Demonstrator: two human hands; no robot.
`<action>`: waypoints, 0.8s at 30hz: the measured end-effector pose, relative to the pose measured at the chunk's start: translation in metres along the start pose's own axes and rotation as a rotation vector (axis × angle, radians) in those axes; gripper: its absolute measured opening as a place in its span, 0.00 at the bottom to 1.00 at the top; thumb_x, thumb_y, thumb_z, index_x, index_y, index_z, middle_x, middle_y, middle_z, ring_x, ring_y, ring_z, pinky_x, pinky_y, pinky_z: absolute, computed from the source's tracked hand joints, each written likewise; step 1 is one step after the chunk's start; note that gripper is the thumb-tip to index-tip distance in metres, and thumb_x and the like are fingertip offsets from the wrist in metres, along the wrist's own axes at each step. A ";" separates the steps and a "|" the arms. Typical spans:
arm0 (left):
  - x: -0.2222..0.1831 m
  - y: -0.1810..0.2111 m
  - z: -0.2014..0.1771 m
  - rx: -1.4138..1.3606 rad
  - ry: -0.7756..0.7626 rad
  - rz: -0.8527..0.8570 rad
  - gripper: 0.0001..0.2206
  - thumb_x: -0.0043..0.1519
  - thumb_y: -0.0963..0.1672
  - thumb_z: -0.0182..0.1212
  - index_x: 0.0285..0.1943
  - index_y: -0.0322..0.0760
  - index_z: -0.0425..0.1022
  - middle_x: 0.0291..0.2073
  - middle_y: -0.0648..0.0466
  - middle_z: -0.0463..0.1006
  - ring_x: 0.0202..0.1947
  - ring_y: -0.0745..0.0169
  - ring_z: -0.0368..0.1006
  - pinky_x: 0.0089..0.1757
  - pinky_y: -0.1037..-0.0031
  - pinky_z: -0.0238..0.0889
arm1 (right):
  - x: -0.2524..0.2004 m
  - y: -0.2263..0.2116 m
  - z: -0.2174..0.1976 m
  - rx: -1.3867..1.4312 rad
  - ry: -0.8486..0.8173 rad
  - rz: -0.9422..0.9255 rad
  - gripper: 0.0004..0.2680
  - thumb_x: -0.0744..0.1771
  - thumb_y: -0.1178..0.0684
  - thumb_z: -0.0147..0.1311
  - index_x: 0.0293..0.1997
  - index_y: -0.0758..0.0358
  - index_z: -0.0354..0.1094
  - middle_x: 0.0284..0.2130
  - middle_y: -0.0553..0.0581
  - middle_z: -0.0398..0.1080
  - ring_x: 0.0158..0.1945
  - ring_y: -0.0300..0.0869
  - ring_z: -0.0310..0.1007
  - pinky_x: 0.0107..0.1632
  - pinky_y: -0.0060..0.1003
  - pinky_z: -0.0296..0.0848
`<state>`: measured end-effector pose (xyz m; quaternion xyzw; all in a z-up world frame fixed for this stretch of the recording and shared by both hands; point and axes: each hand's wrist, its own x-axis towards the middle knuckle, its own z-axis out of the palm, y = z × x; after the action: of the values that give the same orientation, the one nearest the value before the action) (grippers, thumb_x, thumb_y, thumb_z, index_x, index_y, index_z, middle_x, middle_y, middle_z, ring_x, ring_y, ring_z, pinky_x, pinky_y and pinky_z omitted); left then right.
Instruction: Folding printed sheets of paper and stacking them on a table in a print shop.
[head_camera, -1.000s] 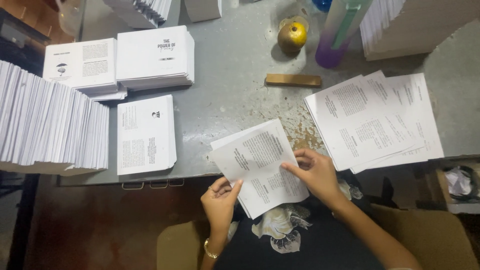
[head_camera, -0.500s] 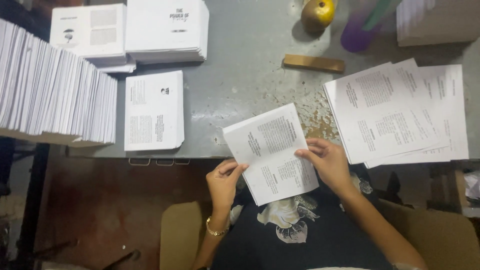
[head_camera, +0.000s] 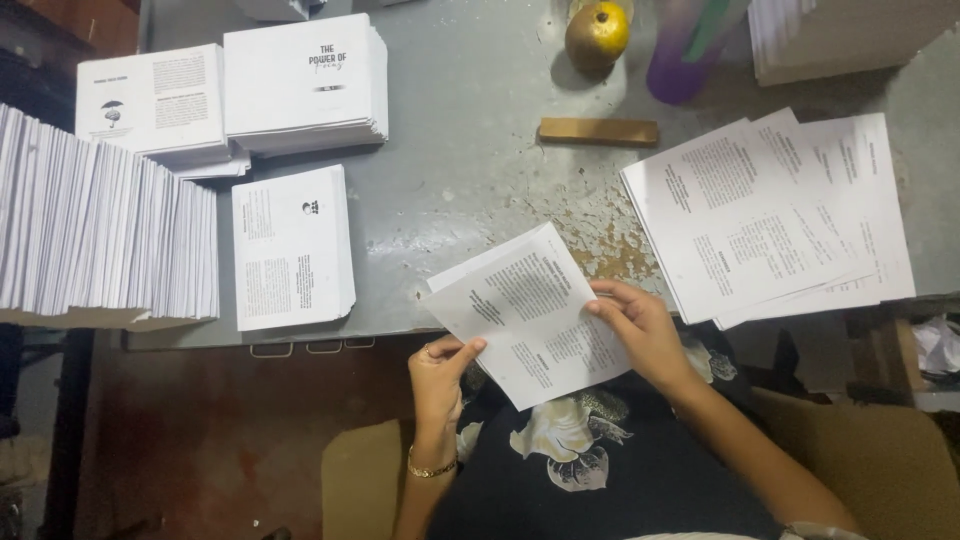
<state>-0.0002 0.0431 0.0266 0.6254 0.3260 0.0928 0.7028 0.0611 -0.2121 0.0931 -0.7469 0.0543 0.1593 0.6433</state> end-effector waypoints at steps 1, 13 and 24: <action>0.002 -0.004 -0.001 -0.004 -0.008 -0.020 0.11 0.41 0.35 0.82 0.26 0.28 0.81 0.21 0.51 0.81 0.23 0.73 0.72 0.28 0.80 0.70 | 0.000 0.000 0.000 0.046 -0.013 0.006 0.10 0.68 0.57 0.54 0.54 0.64 0.74 0.38 0.64 0.82 0.47 0.47 0.81 0.55 0.46 0.76; -0.007 0.027 0.016 0.118 0.082 0.027 0.13 0.41 0.37 0.84 0.29 0.26 0.81 0.19 0.51 0.79 0.21 0.73 0.71 0.27 0.81 0.66 | -0.004 -0.012 0.010 0.065 0.019 0.022 0.19 0.62 0.61 0.65 0.59 0.72 0.67 0.45 0.73 0.78 0.53 0.59 0.78 0.56 0.52 0.75; -0.005 0.013 0.007 0.192 0.094 0.123 0.12 0.41 0.37 0.84 0.27 0.28 0.82 0.20 0.49 0.82 0.23 0.75 0.71 0.28 0.80 0.68 | -0.003 -0.005 0.007 -0.070 0.105 -0.019 0.12 0.63 0.59 0.65 0.51 0.68 0.76 0.36 0.65 0.81 0.46 0.53 0.81 0.50 0.47 0.79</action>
<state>0.0039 0.0371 0.0406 0.7036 0.3269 0.1332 0.6167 0.0582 -0.2052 0.0979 -0.7766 0.0750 0.1155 0.6148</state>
